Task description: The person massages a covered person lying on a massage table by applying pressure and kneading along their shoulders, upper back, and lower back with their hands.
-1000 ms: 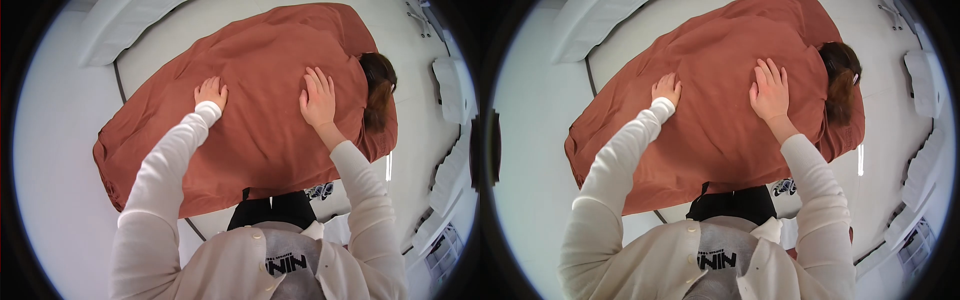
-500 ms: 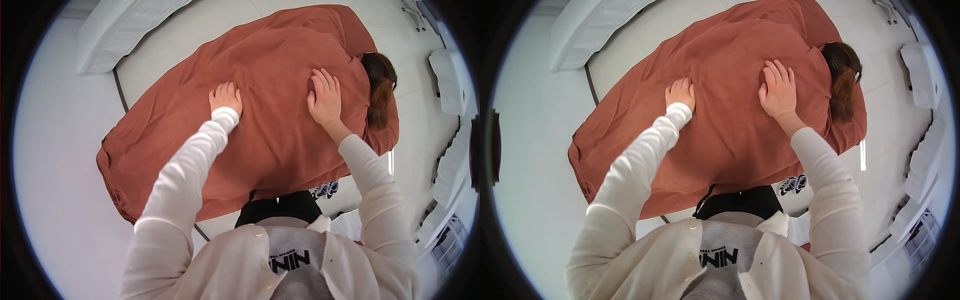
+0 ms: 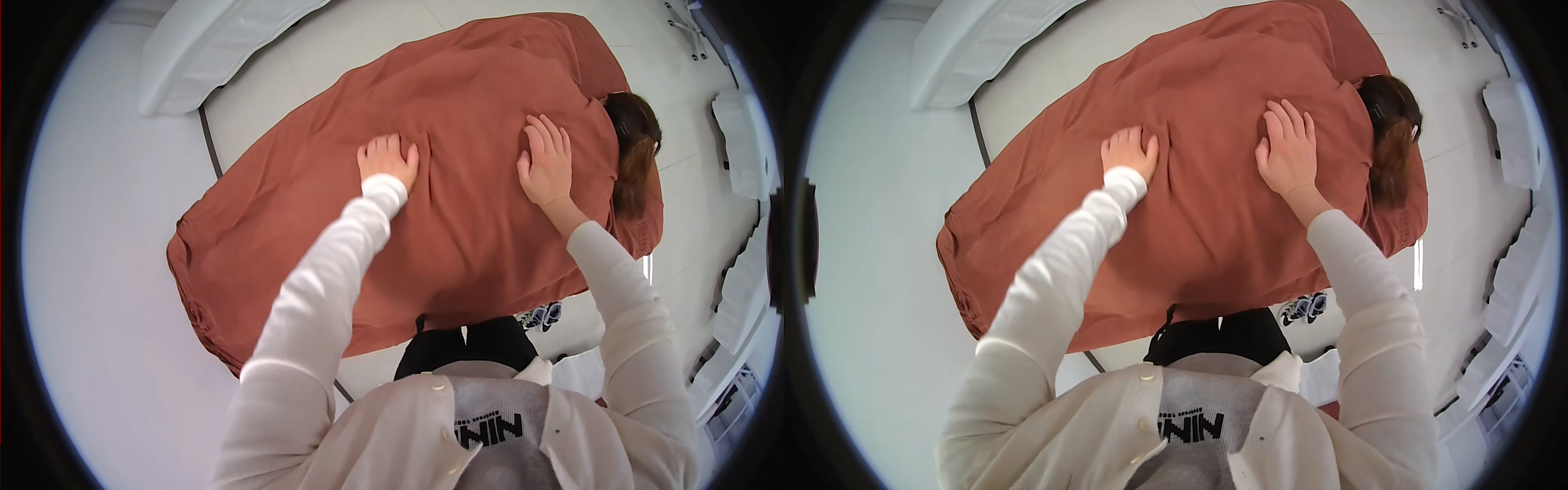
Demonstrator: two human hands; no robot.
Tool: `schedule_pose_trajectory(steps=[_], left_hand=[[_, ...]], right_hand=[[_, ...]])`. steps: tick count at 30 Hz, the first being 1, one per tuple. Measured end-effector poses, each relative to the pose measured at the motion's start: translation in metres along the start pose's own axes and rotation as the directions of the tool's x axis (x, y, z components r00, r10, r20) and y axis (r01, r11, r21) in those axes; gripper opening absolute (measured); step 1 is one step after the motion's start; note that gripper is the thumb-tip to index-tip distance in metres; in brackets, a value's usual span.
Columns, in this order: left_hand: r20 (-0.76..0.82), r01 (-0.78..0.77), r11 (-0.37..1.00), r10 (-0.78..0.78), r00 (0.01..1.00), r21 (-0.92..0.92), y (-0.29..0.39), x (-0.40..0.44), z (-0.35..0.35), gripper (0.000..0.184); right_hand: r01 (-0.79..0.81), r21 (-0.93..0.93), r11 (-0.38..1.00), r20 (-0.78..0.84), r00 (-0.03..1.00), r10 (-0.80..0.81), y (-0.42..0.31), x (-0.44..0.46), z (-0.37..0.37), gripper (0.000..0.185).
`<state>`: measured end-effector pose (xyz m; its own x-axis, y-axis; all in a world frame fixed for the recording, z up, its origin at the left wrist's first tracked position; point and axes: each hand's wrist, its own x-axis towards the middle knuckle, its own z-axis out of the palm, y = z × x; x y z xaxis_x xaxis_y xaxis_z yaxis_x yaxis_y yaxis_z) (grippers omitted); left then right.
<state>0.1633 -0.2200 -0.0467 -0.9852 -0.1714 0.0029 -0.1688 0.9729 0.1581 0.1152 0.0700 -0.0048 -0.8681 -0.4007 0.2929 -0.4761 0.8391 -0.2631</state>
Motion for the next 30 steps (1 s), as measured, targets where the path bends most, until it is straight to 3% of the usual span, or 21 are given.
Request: schedule_pose_trajectory(steps=[4, 8, 10, 11, 12, 13, 16, 24, 26, 30], left_hand=[[0.224, 0.203, 0.961, -0.159, 0.961, -0.187, -0.020, 0.038, -0.001, 0.046], [0.180, 0.285, 0.913, -0.240, 0.954, -0.293, -0.018, 0.013, -0.011, 0.041], [0.169, 0.290, 0.722, -0.237, 0.957, -0.627, -0.018, -0.017, -0.013, 0.036], [0.249, 0.324, 0.530, -0.209, 0.946, -0.784, -0.015, -0.041, -0.021, 0.034], [0.154, 0.201, 0.654, -0.129, 0.980, -0.729, -0.010, -0.069, -0.034, 0.036], [0.073, 0.147, 0.818, -0.129, 0.989, -0.556, 0.000, -0.097, -0.043, 0.036], [-0.058, -0.103, 0.990, 0.097, 0.994, -0.097, 0.009, -0.158, -0.042, 0.046], [-0.097, -0.126, 0.990, 0.120, 0.988, -0.057, 0.011, -0.148, -0.030, 0.054], [-0.166, -0.147, 0.975, 0.120, 0.979, -0.164, -0.001, -0.165, -0.022, 0.053], [-0.191, -0.050, 0.986, 0.020, 0.981, -0.156, 0.018, -0.176, -0.015, 0.053]], right_hand=[[0.002, -0.046, 0.999, -0.024, 1.000, -0.003, 0.001, 0.001, 0.005, 0.042], [-0.005, -0.080, 0.997, -0.018, 1.000, 0.004, 0.001, -0.001, 0.004, 0.041], [-0.001, -0.060, 0.998, -0.022, 1.000, -0.001, 0.003, -0.003, 0.004, 0.041], [0.009, -0.061, 0.998, -0.027, 1.000, -0.010, 0.004, -0.005, 0.004, 0.041], [0.020, -0.062, 0.998, -0.031, 0.999, -0.022, 0.005, -0.007, 0.005, 0.041], [0.025, -0.054, 0.998, -0.026, 0.999, -0.027, 0.006, -0.008, 0.005, 0.041], [0.041, -0.066, 0.997, -0.031, 0.999, -0.043, 0.005, -0.008, 0.006, 0.040], [0.082, -0.088, 0.993, -0.046, 0.995, -0.087, 0.010, -0.007, 0.012, 0.040], [0.097, -0.078, 0.992, -0.037, 0.994, -0.100, 0.008, -0.008, 0.011, 0.040], [0.098, -0.102, 0.990, -0.036, 0.994, -0.102, 0.002, -0.011, 0.011, 0.042]])
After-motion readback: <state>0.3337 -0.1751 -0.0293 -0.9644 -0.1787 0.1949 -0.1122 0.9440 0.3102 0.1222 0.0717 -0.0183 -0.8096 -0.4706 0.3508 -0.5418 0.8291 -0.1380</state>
